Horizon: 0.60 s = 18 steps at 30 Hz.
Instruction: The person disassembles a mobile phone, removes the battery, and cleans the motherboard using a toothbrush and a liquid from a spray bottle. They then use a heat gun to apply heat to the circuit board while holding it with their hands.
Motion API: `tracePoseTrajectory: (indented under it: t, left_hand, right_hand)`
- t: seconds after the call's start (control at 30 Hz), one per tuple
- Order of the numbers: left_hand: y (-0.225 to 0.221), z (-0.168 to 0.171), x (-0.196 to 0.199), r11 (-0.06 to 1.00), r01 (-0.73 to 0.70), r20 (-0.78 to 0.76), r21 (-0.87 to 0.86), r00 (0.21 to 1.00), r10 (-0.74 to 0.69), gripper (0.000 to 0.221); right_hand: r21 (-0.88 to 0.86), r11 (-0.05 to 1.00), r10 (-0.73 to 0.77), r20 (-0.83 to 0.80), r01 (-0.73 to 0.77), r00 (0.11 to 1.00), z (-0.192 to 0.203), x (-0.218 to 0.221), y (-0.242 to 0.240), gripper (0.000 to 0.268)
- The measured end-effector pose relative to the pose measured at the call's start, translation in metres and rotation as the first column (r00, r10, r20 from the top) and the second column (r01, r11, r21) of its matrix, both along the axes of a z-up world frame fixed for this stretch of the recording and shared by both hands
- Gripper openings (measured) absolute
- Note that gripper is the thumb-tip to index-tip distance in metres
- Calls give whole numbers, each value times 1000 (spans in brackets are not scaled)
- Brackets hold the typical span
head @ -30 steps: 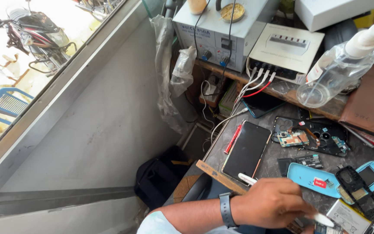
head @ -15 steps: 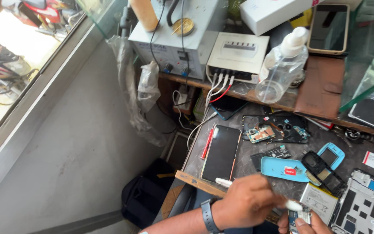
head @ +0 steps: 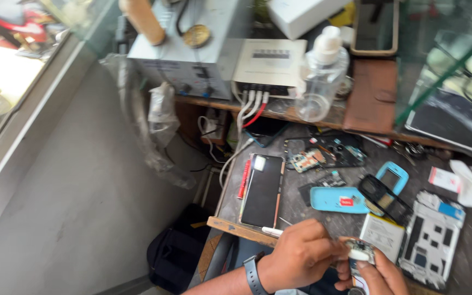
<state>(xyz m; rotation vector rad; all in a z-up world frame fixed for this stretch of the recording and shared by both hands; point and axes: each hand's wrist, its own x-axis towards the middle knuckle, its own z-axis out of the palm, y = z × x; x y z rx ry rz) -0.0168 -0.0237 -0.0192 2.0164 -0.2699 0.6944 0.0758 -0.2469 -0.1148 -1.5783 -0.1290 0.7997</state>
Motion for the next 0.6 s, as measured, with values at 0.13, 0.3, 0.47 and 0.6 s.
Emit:
tracePoseTrajectory:
  t: [0.13, 0.3, 0.47, 0.6]
  left_hand:
    - [7, -2, 6, 1000, -29, -8, 3, 1000, 29, 26]
    - [20, 1, 3, 991, -112, -52, -77, 993, 108, 24]
    - [2, 1, -5, 999, -23, -55, -44, 998, 21, 20]
    - [4, -3, -4, 998, -56, -74, -22, 996, 54, 15]
  right_hand:
    - [-61, 970, -232, 46, 235, 972, 12, -33, 5, 45]
    - [10, 1000, 11, -87, -11, 996, -17, 1, -13, 49]
    - [-70, 996, -48, -25, 47, 998, -66, 9, -22, 55]
    - [-5, 1000, 24, -47, -24, 999, -92, 27, -28, 56]
